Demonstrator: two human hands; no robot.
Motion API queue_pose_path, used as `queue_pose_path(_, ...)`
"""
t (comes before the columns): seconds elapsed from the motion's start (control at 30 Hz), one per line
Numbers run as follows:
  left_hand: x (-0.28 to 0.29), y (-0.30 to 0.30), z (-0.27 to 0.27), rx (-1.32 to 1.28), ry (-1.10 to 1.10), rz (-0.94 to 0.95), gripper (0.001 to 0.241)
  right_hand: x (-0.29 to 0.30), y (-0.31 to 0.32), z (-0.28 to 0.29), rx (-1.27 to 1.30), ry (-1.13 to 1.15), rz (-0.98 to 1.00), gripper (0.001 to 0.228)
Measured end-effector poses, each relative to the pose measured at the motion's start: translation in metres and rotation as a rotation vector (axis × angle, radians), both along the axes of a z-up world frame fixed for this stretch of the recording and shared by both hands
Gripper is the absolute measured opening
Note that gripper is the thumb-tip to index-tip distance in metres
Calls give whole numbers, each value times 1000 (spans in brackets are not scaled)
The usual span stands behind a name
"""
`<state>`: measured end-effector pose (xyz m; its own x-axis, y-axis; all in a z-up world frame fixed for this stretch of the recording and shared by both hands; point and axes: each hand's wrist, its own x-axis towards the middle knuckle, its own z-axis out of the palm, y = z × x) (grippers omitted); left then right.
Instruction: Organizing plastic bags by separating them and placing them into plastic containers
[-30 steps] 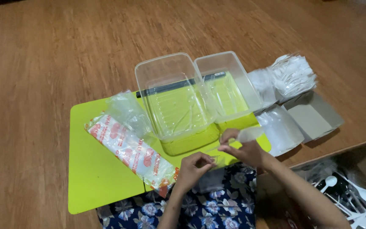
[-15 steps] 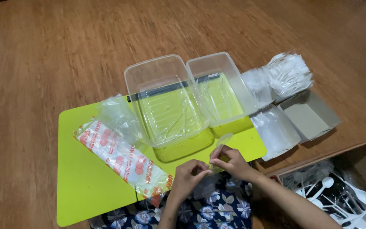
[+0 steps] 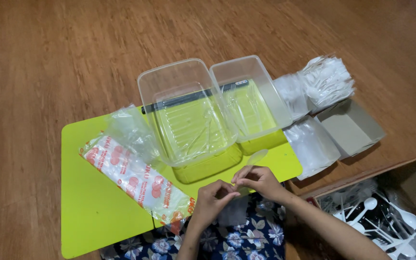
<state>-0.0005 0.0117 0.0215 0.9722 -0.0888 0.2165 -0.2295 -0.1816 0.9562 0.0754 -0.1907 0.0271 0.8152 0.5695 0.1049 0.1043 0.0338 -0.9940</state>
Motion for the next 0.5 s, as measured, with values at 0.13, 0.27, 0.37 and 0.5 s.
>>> queue_pose_path(0.13, -1, 0, 11, 22, 19, -12, 13, 9, -4, 7, -186, -199, 53, 17)
queue_pose_path(0.27, -2, 0, 12, -19, 43, -16, 13, 12, -11, 24, -268, 145, -292, 67)
queue_pose_path(0.37, -1, -1, 11, -2, 23, -19, 13, 14, -18, 20, -167, -118, -442, 52)
queue_pose_path(0.5, -1, 0, 14, 29, 80, -36, 12, 15, -22, 6, -152, -351, -458, 23)
